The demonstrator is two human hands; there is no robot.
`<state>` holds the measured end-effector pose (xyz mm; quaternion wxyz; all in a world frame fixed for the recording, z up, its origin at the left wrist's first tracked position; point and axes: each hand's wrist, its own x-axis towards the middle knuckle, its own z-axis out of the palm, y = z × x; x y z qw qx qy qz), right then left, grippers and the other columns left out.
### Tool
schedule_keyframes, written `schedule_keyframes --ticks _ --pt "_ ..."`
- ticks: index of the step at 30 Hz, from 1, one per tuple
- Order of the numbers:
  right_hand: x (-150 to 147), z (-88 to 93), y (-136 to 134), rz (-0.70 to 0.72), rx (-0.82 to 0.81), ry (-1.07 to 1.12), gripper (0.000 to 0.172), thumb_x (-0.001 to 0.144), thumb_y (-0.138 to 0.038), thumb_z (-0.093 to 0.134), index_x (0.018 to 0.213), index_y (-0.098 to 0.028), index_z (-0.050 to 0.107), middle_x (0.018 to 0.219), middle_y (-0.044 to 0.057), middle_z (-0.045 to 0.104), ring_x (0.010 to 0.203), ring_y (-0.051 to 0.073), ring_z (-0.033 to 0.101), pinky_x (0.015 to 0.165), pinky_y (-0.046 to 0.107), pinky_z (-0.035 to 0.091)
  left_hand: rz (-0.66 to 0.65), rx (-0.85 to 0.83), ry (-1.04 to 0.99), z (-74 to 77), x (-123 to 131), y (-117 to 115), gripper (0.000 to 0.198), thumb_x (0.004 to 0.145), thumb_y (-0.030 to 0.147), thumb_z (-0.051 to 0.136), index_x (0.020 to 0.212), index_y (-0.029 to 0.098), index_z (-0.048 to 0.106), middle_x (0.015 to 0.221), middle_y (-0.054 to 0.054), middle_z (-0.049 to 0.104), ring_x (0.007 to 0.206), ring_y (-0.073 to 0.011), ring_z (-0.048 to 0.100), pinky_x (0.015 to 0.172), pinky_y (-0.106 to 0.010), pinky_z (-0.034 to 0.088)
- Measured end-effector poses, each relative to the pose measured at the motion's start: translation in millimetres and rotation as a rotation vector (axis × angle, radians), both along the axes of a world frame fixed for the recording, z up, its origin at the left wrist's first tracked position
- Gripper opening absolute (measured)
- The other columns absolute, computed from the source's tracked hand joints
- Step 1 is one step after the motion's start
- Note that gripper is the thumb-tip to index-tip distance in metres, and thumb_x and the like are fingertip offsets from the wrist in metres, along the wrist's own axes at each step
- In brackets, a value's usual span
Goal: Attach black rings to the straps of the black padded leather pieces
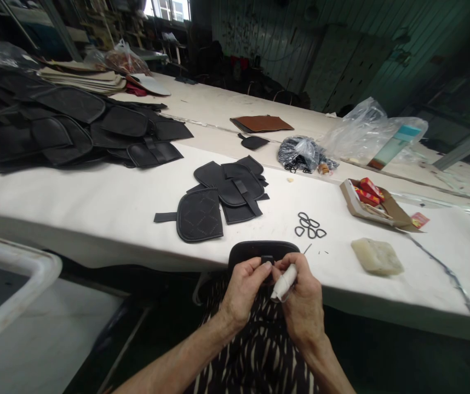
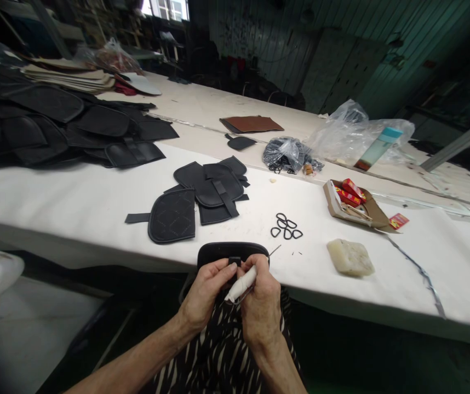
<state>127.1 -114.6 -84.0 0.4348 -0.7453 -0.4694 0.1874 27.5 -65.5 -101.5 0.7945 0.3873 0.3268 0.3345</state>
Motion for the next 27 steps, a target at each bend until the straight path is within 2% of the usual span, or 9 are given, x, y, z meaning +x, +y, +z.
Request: schedule_keyframes --ticks 8,17,23,27 --pt "1.1 2.7 -0.8 0.019 -0.027 0.009 0.013 0.083 -0.034 0.052 0.080 -0.023 0.047 0.067 -0.004 0.056 0.053 0.011 0.048 0.050 0.021 0.039 0.042 0.078 0.117 0.3 2.0 -1.4 0.029 0.083 0.038 0.055 0.067 0.013 0.054 0.063 0.001 0.048 0.060 -0.0096 0.041 0.055 -0.022 0.032" --pt "1.0 4.7 -0.1 0.032 -0.051 0.007 0.011 0.082 -0.032 0.052 0.080 -0.023 0.047 0.063 -0.005 0.053 0.052 0.011 0.046 0.048 0.020 0.037 0.063 0.088 0.165 -5.3 3.0 -2.2 0.034 0.082 0.045 0.056 0.071 0.013 0.057 0.063 0.001 0.047 0.060 -0.0099 0.040 0.054 -0.022 0.030" --pt "0.1 6.1 0.9 0.022 -0.082 -0.004 0.014 0.083 -0.034 0.052 0.078 -0.022 0.046 0.059 -0.006 0.050 0.050 0.011 0.045 0.047 0.021 0.035 0.047 0.036 0.121 -6.0 2.4 0.5 0.033 0.081 0.044 0.057 0.071 0.013 0.059 0.066 0.000 0.053 0.062 -0.0109 0.044 0.056 -0.022 0.035" --pt "-0.8 7.4 -0.1 0.023 -0.059 0.053 0.013 0.083 -0.033 0.052 0.078 -0.021 0.048 0.062 -0.005 0.054 0.052 0.011 0.047 0.048 0.021 0.037 0.044 0.002 0.090 -3.1 1.9 3.1 0.032 0.079 0.043 0.060 0.070 0.013 0.060 0.067 -0.002 0.056 0.065 -0.0128 0.049 0.059 -0.023 0.039"
